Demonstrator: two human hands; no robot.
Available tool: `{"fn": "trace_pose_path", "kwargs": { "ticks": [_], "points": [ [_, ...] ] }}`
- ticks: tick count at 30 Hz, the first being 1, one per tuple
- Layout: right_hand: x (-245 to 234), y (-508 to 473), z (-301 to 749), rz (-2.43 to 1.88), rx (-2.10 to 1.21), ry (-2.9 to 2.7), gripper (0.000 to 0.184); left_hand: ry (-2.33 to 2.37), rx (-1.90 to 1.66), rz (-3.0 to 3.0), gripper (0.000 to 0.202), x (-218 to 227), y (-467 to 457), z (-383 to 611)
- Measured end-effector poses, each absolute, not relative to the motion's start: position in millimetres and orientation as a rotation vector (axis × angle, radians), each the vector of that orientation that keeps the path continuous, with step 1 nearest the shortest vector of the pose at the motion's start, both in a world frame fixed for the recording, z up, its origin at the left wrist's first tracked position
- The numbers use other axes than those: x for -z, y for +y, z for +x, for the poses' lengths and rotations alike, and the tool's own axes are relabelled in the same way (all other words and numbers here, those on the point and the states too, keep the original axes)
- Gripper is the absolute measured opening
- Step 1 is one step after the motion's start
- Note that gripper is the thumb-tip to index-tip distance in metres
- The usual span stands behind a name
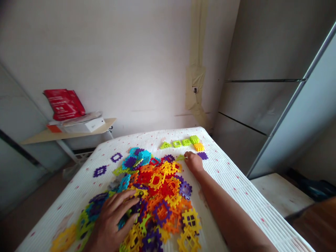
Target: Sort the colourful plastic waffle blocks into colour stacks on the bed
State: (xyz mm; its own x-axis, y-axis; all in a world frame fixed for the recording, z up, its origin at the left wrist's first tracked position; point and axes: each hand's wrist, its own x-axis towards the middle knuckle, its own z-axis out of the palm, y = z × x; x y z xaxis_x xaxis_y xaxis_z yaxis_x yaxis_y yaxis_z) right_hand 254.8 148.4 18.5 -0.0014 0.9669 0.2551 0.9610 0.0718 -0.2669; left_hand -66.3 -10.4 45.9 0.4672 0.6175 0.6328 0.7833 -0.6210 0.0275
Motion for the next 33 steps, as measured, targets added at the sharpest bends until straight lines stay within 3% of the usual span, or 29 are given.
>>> {"fn": "trace_pose_path", "kwargs": {
  "ticks": [9, 18, 33],
  "points": [
    [-24, 155, 256, -1.795, -0.042, -2.098, 0.024, -1.25, 1.192, -2.219, 0.017, -56, -24, -112],
    [-55, 207, 219, -1.688, 0.047, -2.019, 0.027, -1.484, 1.234, -2.102, 0.015, -51, -30, -132],
    [-36, 251, 177, -1.79, 0.032, -2.143, 0.026, -1.503, 1.212, -2.084, 0.014, -50, -30, -135]
  ]
}}
